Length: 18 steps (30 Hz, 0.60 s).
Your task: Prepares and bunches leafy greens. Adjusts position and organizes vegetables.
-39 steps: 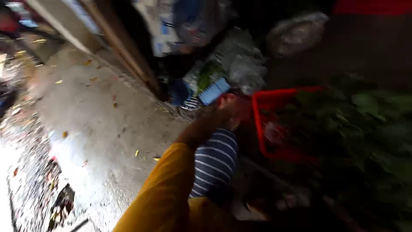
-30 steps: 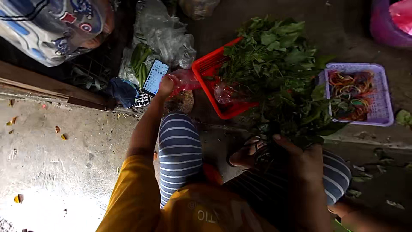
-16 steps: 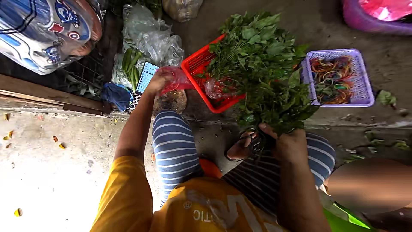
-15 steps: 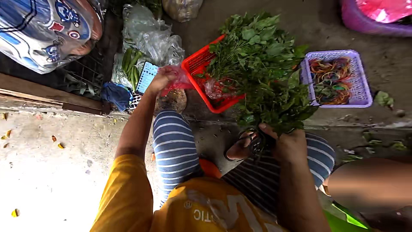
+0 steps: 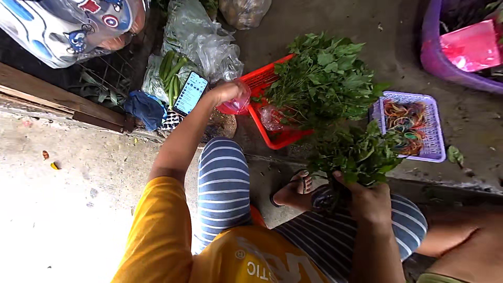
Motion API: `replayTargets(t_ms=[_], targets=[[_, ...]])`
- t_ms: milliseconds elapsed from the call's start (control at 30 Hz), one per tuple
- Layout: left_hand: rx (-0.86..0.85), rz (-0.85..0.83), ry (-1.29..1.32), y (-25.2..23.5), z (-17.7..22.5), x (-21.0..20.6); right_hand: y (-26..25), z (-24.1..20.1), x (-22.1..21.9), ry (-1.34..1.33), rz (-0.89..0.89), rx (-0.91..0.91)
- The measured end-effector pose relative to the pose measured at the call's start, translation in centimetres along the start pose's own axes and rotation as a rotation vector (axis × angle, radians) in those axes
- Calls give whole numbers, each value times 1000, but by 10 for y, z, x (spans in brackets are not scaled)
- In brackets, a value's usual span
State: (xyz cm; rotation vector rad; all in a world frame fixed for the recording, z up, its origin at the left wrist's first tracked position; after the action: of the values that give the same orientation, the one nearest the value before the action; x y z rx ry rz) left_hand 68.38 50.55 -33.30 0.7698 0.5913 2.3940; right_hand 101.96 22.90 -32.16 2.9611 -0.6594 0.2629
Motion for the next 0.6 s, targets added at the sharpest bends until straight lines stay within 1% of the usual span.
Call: replayTargets(t_ms=[133,233,267,300,367,400,467,533,600], targets=[[-135,65,-282,-10,-16,1,0,-4,-5,31,0,-18],[-171,124,-475,-11,-21,-1,0,-3,-6,34,-5,-19],[-148,149,-531,-12,-23,-2,0,-2,-6,31,-7,-17],[-89,167,-598,-12,-23,-3,-1,-1,-5,30,-8,-19],[83,158,-733,-9,-20,-7,0,0,-5,39,-7,-31],[159,144,-758,-8,-19,-8,0,1,-4,38,-7,-35],[243,113,-757,-3,-15,-8,0,2,-4,23,-6,-34],[255,82,-683,6,-18,-8,1,2,-4,10,-6,-33],[284,105,-614,13,-28,-10,1,3,-3,1,0,-32]])
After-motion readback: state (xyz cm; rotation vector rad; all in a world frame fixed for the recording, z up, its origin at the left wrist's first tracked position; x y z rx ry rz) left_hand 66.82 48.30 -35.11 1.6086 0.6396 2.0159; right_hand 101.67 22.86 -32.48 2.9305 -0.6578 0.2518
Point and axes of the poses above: each hand's wrist, its own y-axis away from the middle knuckle, its own x-axis out of the back of the hand, z = x × y, the point moved 1 cm from there along -y, towards the middle knuckle, and after that the axes turned 6 degrees about x, right-handed, at the moved point
